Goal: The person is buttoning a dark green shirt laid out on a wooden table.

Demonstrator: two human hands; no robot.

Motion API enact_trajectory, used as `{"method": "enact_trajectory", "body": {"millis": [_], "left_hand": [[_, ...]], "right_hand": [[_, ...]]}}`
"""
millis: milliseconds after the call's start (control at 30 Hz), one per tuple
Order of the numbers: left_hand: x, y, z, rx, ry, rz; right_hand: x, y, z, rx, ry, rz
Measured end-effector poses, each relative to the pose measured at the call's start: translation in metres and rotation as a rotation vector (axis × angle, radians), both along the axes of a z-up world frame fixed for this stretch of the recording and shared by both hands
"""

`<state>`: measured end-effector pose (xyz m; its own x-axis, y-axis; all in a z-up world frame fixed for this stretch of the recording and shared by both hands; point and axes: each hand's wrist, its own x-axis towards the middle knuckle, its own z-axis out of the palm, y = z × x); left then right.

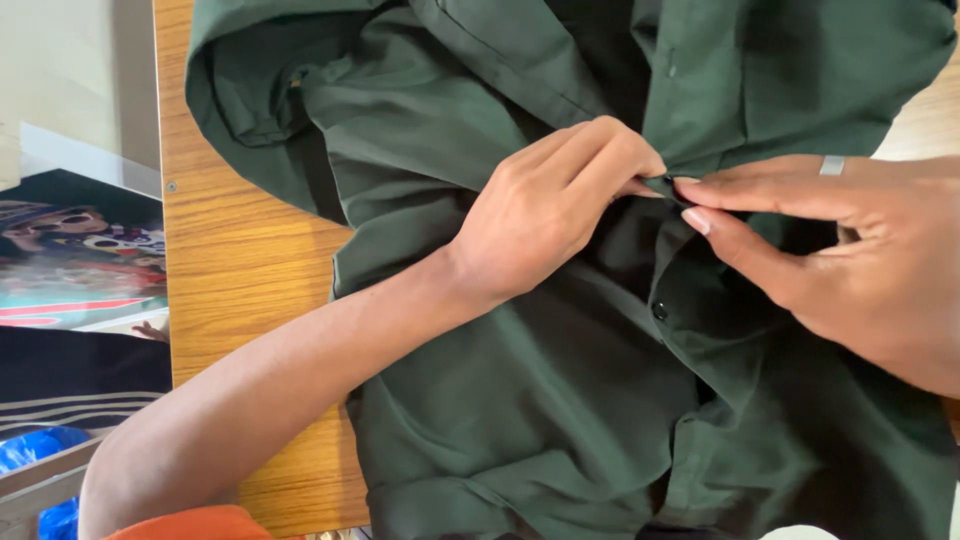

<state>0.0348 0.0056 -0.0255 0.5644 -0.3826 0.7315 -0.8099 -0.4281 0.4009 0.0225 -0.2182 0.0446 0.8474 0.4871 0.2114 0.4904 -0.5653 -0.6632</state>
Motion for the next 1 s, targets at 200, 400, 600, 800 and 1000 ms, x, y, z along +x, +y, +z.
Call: {"method": "enact_trajectory", "body": {"millis": [200,400,600,800,1000], "left_hand": [[0.002,0.004,0.002,0.005,-0.067,0.042],[0.001,0.005,0.006,0.106,-0.198,0.111],[0.0,0.006,0.007,0.15,-0.298,0.123],[-0.002,0.009,0.012,0.173,-0.36,0.064],[-0.001,0.007,0.009,0.27,-0.536,0.085]], "right_hand": [[-0.001,0.003,-0.014,0.17,-0.274,0.062],[-0.004,0.005,-0.019,0.085,-0.447,0.072],[0.0,-0.006,-0.032,0.18,-0.194,0.09],[0.009,-0.022,-0.053,0.258,0.244,0.137],[0.012,-0.018,-0.047,0.123,0.432,0.084]]}}
